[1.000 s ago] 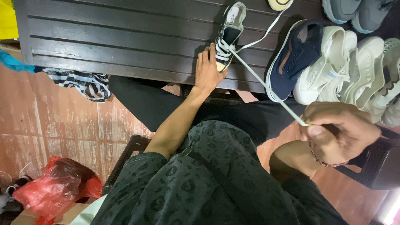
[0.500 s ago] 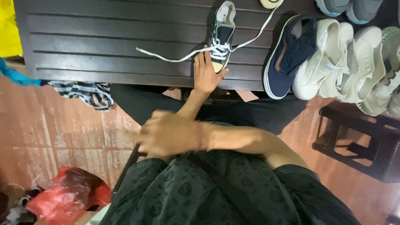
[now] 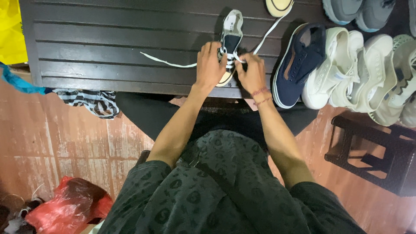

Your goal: Threading shoelaces through the eyelets of a black and white sneaker on a workbench.

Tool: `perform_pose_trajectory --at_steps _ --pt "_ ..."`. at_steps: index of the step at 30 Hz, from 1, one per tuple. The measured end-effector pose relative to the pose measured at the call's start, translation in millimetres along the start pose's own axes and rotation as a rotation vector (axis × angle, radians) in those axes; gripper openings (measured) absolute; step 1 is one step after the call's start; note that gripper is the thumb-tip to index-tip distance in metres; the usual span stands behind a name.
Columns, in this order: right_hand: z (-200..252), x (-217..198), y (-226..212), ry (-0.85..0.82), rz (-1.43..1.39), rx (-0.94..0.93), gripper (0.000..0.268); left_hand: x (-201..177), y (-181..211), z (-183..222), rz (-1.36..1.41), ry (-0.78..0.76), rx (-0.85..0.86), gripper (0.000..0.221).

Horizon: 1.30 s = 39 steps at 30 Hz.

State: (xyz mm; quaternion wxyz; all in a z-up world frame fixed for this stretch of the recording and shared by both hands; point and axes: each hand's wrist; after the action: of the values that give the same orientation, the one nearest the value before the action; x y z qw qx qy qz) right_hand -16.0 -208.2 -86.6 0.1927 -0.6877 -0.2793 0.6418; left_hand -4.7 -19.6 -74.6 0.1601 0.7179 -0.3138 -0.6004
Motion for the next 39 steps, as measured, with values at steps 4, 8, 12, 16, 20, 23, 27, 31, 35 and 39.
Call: perform_pose_trajectory --at_steps 4,8,12,16,20,23,27,31,35,39 --pt "25 -46 -44 0.03 0.168 -0.03 0.012 -6 6 17 0.044 0.089 0.018 0.026" --pt "44 -92 -77 0.002 0.268 -0.129 0.007 -7 13 27 -0.013 0.169 0.07 0.025" --pt "53 -131 -98 -0.062 0.31 -0.049 0.006 8 1 34 -0.025 0.163 -0.002 0.023" --pt "59 -168 -118 -0.136 0.332 -0.019 0.006 -4 4 43 0.066 0.137 0.005 0.013" --pt "60 -201 -141 -0.175 0.333 -0.063 0.007 -26 13 51 0.253 0.178 -0.048 0.007" --pt "61 -225 -151 -0.181 0.431 -0.147 0.009 -51 23 52 0.321 0.213 -0.076 0.006" --pt "52 -262 -165 -0.146 0.584 -0.355 0.011 -62 -1 66 0.257 0.108 -0.122 0.02" --pt "36 -285 -170 -0.117 0.592 -0.481 0.006 -74 -29 74 0.306 0.187 -0.181 0.023" --pt "8 -288 -186 -0.071 0.498 -0.668 0.019 -87 -33 70 0.145 0.093 -0.378 0.014" --pt "-24 -272 -214 -0.122 0.417 -0.759 0.014 -73 -17 58 -0.043 0.083 -0.245 0.027"
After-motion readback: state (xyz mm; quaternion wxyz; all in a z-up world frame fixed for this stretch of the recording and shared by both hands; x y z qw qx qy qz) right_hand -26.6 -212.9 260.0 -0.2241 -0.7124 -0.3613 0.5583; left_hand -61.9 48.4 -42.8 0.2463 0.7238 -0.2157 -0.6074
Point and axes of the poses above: each hand's wrist, its own z-axis away from the middle knuckle, its own x-axis out of the palm, y = z × x, and after that the axes turned 7 degrees about x, right-handed
